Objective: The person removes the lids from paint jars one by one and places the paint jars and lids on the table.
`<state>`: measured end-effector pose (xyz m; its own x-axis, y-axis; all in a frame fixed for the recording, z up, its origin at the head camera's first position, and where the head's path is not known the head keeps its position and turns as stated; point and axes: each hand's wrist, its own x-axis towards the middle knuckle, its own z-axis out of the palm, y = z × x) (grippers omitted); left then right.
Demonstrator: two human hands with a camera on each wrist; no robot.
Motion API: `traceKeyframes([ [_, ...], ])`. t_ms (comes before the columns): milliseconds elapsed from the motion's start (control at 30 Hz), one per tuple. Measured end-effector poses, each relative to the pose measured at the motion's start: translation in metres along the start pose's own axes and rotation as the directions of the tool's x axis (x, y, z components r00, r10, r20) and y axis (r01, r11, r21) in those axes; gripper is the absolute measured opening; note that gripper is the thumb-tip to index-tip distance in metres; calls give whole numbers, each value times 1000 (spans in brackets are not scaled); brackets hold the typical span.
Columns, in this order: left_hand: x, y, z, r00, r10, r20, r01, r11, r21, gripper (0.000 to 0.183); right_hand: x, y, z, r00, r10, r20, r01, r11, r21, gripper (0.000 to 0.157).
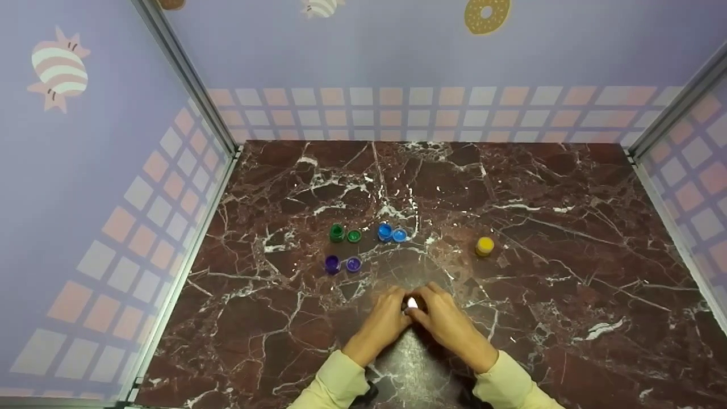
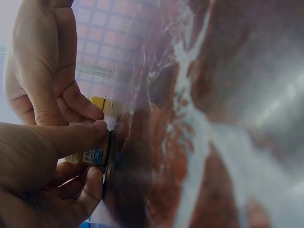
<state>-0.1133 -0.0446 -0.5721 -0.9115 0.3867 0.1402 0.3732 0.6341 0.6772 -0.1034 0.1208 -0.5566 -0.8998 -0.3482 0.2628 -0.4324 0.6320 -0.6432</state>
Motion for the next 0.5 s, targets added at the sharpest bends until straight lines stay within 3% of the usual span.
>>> traceKeyframes([
  [200,0,-1,0,1000,9,-16,-8,1000,18,33,0,-1,2,998,-35,-53,32,997,-64,23],
  [500,-2,-1,3,999,8,-52,-6,999,34,38,0,-4,3,997,-29,-72,14,979,-203,27],
])
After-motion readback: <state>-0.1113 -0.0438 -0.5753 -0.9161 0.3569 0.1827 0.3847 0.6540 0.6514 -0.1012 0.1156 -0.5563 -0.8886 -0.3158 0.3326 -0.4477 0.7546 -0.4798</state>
